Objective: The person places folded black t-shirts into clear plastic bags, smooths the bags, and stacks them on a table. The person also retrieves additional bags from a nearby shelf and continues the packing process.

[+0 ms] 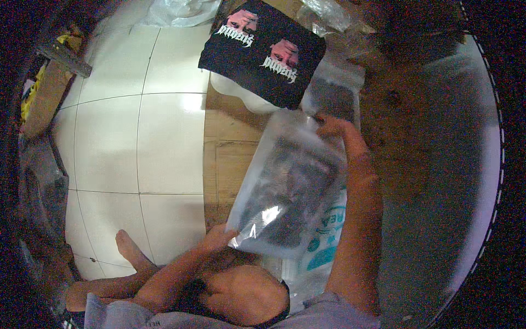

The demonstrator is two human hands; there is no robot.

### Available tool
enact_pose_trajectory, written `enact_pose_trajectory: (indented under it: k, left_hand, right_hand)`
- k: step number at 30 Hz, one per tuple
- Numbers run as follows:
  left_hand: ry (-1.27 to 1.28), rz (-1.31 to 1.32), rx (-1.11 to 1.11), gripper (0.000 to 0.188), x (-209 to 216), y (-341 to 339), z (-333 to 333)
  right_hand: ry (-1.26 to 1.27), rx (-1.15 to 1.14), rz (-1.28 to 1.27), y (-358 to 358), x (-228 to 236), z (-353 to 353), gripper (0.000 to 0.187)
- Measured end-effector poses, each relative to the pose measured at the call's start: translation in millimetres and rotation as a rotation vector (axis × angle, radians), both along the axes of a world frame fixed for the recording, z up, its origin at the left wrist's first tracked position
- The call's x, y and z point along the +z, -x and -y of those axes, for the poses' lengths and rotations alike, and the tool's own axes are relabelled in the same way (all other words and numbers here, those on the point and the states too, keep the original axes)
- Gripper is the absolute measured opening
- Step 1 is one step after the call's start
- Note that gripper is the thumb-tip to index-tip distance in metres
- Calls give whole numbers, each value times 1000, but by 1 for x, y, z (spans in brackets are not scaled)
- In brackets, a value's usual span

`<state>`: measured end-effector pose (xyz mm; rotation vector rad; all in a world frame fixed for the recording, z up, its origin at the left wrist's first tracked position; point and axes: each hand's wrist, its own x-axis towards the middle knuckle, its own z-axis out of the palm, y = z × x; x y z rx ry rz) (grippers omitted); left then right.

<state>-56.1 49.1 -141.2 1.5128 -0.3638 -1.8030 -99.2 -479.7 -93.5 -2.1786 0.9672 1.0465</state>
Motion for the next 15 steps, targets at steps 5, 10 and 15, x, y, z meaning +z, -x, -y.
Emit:
enact_pose_trajectory:
  k: [5,10,15]
  left_hand:
    - [29,-132,48,29,-4,-2,4]
    - [-46,-168,57,32,-12,-1,-1]
    - [-120,-433,208,37,-9,-4,-4]
  right_hand:
    - [-101,-69,-2,7,6,7,88]
    - [-99,-66,-18,5,10,4,90]
    - [-11,-48,-6,15,12,-1,89]
